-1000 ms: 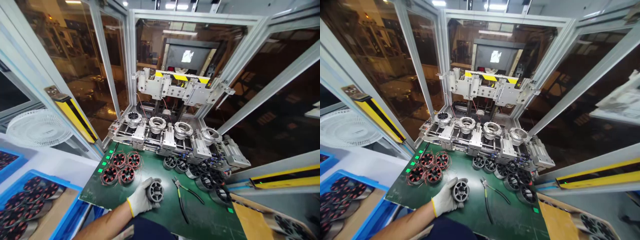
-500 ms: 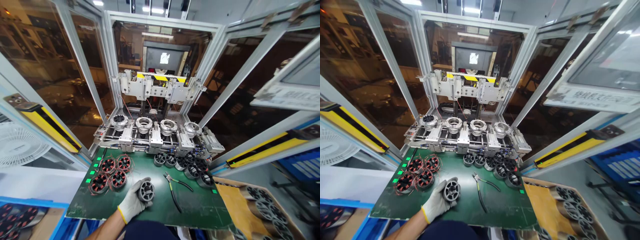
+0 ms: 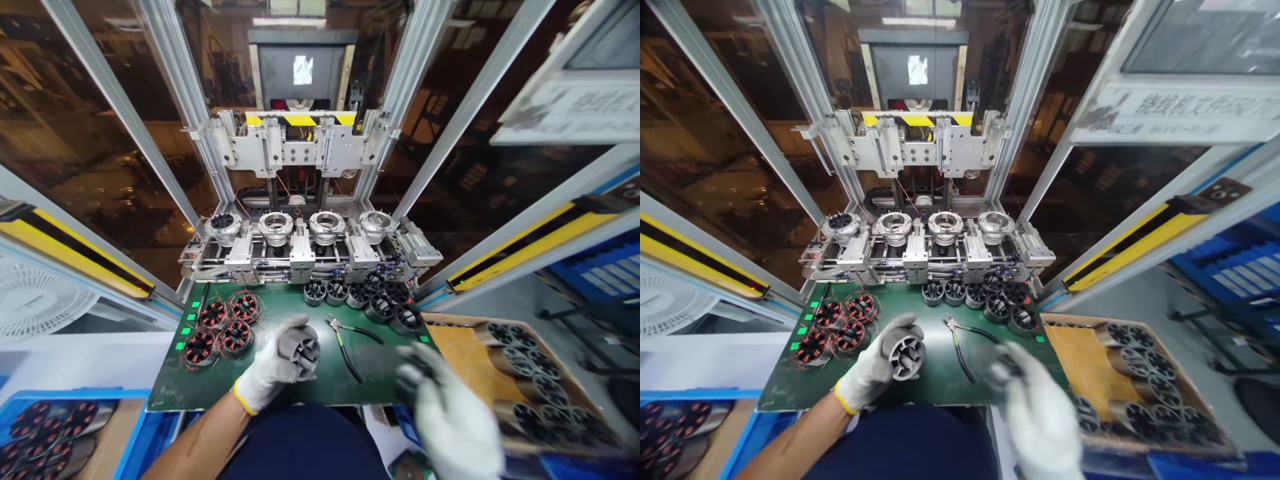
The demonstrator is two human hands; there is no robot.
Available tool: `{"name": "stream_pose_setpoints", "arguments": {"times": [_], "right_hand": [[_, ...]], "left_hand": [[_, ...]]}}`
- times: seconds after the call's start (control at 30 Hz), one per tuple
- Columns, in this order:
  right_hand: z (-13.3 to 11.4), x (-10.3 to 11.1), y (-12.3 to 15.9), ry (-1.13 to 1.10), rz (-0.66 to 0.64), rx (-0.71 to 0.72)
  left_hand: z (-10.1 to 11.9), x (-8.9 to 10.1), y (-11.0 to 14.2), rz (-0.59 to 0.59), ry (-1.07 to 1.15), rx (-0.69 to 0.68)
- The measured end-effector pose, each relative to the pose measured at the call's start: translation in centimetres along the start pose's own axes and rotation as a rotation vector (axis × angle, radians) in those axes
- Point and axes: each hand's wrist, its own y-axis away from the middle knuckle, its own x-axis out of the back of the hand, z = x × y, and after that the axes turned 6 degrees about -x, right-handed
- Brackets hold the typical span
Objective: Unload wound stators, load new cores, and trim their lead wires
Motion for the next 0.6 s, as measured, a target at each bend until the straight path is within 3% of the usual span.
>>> {"name": "stream_pose_setpoints", "arguments": {"times": [0.07, 0.13, 0.27, 0.4, 0.6], "right_hand": [[-2.8, -3.6, -0.3, -0.096, -0.076, 0.227], [-5.3, -6.4, -0.5, -0.121, -0.075, 0.344], [-7.5, -8.8, -0.8, -0.098, -0.093, 0.468], [-7.6, -9.4, -0.6, -0.026, -0.130, 0.406], [-8.1, -10.1, -0.2, 0.059, -0.224, 0.275]], "left_hand": [[-0.2, -0.3, 0.2, 0.025, -0.084, -0.051], [-0.2, -0.2, 0.6, 0.054, -0.171, -0.109], [0.9, -0.4, 1.9, 0.185, -0.402, -0.106], [1.8, -0.7, 2.3, 0.282, -0.538, -0.075], [1.2, 0.3, 1.7, 0.304, -0.566, -0.097]]}}
